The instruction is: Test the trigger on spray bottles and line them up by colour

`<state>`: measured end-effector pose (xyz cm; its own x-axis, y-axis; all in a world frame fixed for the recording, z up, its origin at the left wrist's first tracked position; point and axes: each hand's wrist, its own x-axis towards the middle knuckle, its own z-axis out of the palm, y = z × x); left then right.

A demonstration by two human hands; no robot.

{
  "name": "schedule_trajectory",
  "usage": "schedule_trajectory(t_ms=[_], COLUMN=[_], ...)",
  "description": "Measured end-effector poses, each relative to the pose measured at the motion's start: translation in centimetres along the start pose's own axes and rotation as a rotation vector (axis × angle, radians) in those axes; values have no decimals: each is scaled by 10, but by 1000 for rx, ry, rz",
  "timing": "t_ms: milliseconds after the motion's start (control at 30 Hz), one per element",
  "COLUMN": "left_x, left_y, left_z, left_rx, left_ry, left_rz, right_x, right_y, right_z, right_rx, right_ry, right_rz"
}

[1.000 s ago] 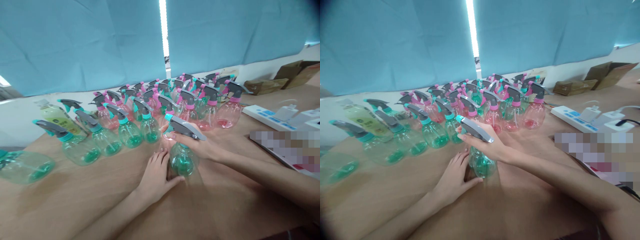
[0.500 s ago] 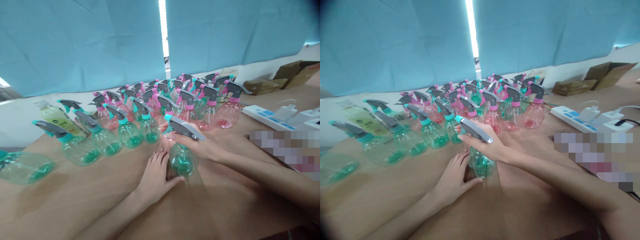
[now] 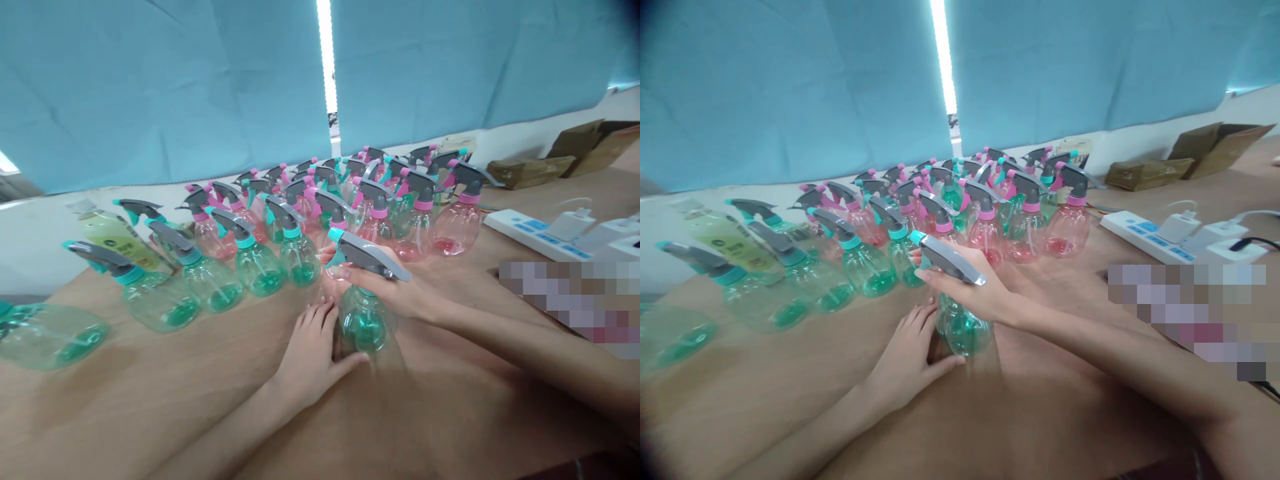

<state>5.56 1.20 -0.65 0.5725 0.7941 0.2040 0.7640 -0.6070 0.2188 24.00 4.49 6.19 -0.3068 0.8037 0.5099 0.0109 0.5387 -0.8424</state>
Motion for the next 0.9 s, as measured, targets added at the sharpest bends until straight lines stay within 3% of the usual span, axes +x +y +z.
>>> schedule_trajectory(t_ms=[533,900], left_x=[0,0], left_y=[0,0], left_z=[0,-1], left_rx=[4,-10], left_ry=[-28,-18], left_rz=[-11,-5], right_x=[0,-2], right_y=[-1,-1], right_z=[1,1], right_rx=[-140,-49], right_ry=[45,55], right_rz=[-42,-51])
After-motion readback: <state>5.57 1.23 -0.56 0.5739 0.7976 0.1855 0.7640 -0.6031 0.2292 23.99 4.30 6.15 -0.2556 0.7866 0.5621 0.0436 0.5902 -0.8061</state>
